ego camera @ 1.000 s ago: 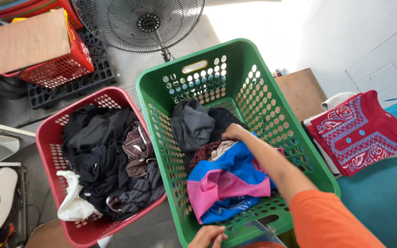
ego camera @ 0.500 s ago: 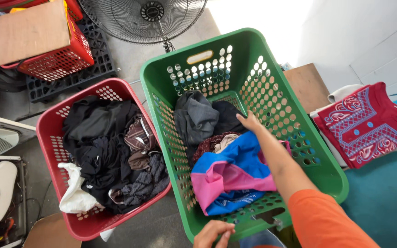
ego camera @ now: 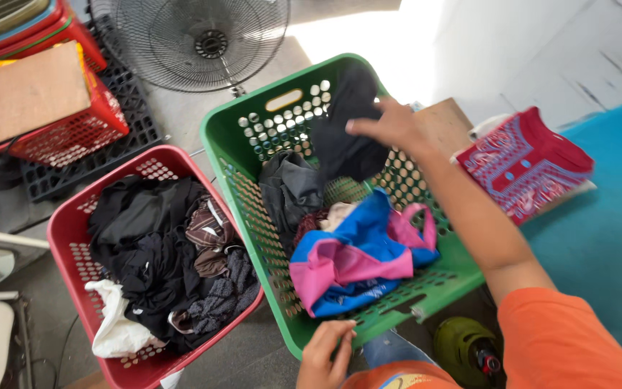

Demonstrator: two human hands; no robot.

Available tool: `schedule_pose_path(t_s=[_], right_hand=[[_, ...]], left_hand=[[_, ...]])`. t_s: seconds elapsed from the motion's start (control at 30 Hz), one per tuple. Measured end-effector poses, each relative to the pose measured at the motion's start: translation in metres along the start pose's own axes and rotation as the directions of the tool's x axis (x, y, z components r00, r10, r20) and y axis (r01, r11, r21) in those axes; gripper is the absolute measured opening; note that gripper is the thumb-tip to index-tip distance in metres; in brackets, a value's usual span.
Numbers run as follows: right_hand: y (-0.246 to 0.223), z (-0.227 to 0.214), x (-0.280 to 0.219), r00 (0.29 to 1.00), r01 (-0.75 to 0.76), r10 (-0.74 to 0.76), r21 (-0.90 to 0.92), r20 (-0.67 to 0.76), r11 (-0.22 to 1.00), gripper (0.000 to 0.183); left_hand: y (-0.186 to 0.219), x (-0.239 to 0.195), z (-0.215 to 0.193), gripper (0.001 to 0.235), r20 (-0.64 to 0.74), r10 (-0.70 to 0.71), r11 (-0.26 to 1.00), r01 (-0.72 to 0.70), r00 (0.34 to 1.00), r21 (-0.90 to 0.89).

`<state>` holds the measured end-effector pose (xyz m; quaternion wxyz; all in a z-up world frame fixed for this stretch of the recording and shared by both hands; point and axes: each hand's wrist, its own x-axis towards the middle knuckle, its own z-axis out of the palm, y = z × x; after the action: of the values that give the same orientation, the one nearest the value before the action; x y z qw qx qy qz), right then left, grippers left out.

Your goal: The person irons a pair of purple pants and a pair of black shorts using a steam iron on a padded table, then places them into a laundry basket.

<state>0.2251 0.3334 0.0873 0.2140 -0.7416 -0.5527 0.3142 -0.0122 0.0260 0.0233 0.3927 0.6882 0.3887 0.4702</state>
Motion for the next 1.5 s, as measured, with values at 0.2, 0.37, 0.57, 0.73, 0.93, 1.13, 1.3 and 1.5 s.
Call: schedule_pose_path(t_s=[0.2, 0.37, 0.57, 0.73, 0.93, 1.13, 1.3, 1.5], right_hand=[[-0.017, -0.120, -0.200, 0.852, 0.387, -0.243, 0.244, -0.463, 0.889, 0.043], [0.086, -0.088, -0.322, 0.901, 0.287, 0.105, 0.760, -0.421, 0.583, 0.043], [0.235, -0.084, -0.488, 0.803, 0.134, 0.188, 0.479, -0.565, 0.868, 0.095], [0.289, -0.133, -0.591, 0.390, 0.182, 0.446, 0.543, -0.806, 0.820, 0.047], [0.386, -0.232, -0.556, 0.106, -0.065, 0.633, 0.630, -0.767, 0.774, 0.049], [0.598, -0.271, -0.564, 0.147, -0.750, 0.440, 0.190, -0.886, 0.633, 0.054], [0.721, -0.277, -0.583, 0.228, -0.864, -0.006, -0.204, -0.974, 0.461, 0.035], [0.657, -0.323, -0.542, 0.303, -0.671, 0.066, -0.164, -0.951, 0.723, 0.051]], left_hand=[[0.006, -0.003, -0.001, 0.027, 0.007, -0.239, 0.941, 0.234, 0.971, -0.245], [-0.026, 0.009, 0.045, 0.109, 0.036, 0.021, 0.988, -0.026, 0.999, 0.155], [0.069, 0.035, 0.133, 0.077, 0.128, 0.319, 0.810, -0.200, 0.939, -0.551], [0.127, 0.050, 0.211, 0.067, 0.400, 0.400, 0.880, -0.224, 0.825, -0.418], [0.125, 0.037, 0.340, 0.083, 0.738, 0.022, 0.948, 0.220, 0.674, -0.230], [0.016, -0.037, 0.448, 0.077, 0.806, -0.227, 0.933, 0.360, 0.547, 0.018], [-0.027, -0.047, 0.516, 0.081, 0.499, -0.220, 0.971, 0.236, 0.838, 0.030], [0.021, -0.033, 0.539, 0.058, 0.425, -0.425, 0.899, 0.427, 0.800, 0.096]])
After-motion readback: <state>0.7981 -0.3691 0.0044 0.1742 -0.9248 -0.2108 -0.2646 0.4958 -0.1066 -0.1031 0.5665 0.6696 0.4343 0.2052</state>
